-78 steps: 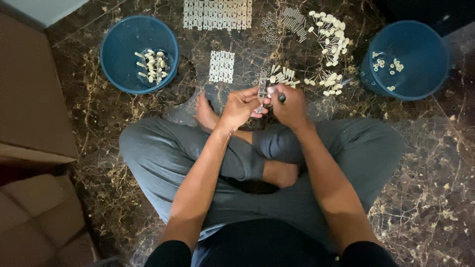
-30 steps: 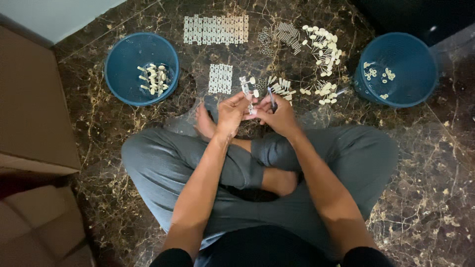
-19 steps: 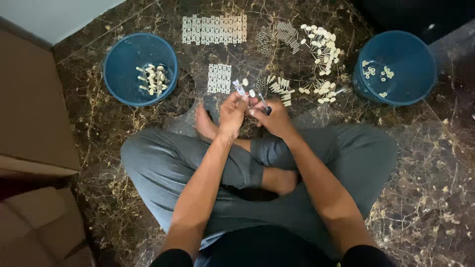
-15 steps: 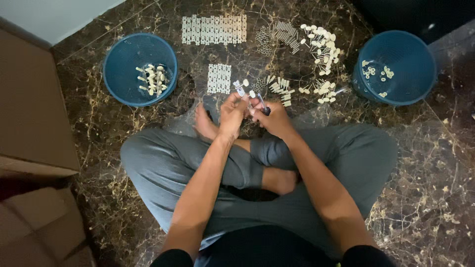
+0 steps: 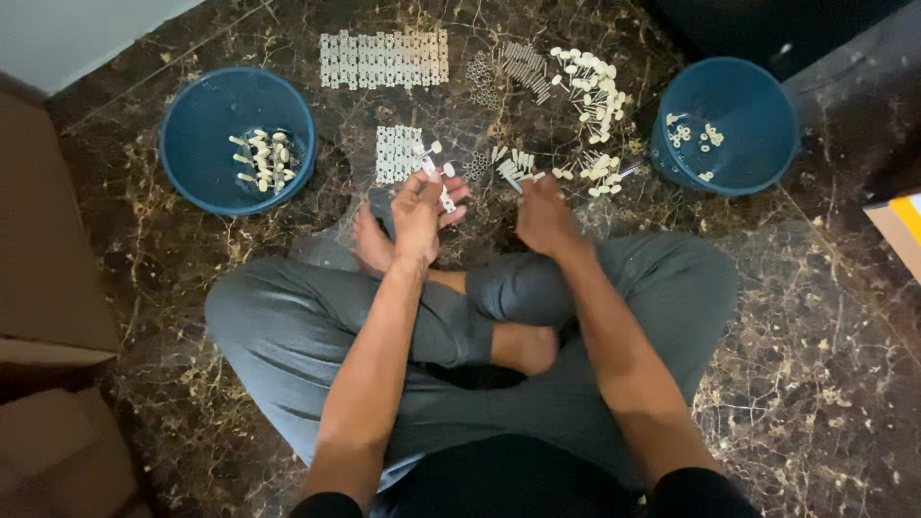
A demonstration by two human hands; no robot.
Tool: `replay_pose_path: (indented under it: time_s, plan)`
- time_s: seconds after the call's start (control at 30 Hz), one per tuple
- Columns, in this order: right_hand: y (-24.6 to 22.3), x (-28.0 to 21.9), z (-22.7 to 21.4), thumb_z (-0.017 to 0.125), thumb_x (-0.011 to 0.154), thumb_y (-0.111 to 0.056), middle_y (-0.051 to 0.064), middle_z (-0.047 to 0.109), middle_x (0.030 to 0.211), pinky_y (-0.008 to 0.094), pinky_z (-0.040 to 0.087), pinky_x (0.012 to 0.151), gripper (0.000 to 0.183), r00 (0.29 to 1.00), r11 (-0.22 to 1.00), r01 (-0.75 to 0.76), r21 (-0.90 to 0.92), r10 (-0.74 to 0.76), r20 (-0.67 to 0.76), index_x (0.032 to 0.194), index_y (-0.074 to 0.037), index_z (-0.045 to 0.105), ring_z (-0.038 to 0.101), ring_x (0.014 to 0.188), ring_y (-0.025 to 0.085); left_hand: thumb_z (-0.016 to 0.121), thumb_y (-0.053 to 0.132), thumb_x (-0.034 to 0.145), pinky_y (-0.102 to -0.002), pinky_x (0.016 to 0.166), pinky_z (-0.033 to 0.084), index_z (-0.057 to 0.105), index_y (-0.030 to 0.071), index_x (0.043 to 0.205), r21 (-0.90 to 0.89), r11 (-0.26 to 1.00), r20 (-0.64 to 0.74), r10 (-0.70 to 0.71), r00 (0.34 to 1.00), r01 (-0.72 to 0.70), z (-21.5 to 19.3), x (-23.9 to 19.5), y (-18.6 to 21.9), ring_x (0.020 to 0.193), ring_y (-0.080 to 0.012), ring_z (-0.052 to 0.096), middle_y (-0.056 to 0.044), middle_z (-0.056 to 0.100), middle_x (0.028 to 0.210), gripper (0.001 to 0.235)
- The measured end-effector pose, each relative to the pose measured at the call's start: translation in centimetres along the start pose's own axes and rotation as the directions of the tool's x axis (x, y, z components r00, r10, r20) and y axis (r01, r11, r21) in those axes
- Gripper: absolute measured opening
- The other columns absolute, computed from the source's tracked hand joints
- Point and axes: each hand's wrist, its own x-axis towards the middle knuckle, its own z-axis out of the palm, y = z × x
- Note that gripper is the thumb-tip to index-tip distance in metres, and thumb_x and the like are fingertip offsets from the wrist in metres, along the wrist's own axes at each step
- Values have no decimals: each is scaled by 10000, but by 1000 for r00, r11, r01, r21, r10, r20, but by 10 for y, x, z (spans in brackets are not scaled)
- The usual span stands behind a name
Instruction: The person sits on the floor and assembles small white plastic components with metal rods and washers. They use a screwdriver to tighten the parts together and place the finished assemblies into a blue basket.
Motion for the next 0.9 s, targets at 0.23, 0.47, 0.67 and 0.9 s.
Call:
replay_pose_path:
  time_s: [0.23,0.47,0.67,0.9]
  plan:
    - [-36,-3,26,453,1132,-270,483,462,1338,771,447,1000,543,966,921,-208,329,140,219,1499,128,407,513,1182,644,610,216,1031,-393,634,686,624,40,1176,34,999,29,18,999,-19,0,-7,3,892,-336,779,-265,747,1050,229]
    - [58,29,90,631,1005,-107,237,732,891,598,609,610,163,938,832,343,-436,-282,200,1083,-117,774,739,775,444,619,270,1031,-431,672,675,634,61,1211,99,995,66,23,998,-29,-3,2,-16,922,-334,777,-255,748,1076,276]
    - [-17,10,-9,669,1028,-205,249,730,1157,650,589,866,361,989,979,34,-201,-4,148,1337,-21,695,718,1070,478,591,238,1051,-439,654,682,584,20,1284,47,998,118,-52,992,47,-3,-7,-1,964,-363,761,-288,721,1116,319]
    - [210,91,-61,822,788,-239,56,778,1011,541,638,850,337,961,832,-277,-481,228,-159,1113,-328,814,763,1032,351,600,240,1034,-425,652,676,586,38,1260,47,997,128,-60,990,55,8,-13,12,941,-331,767,-254,734,1120,303]
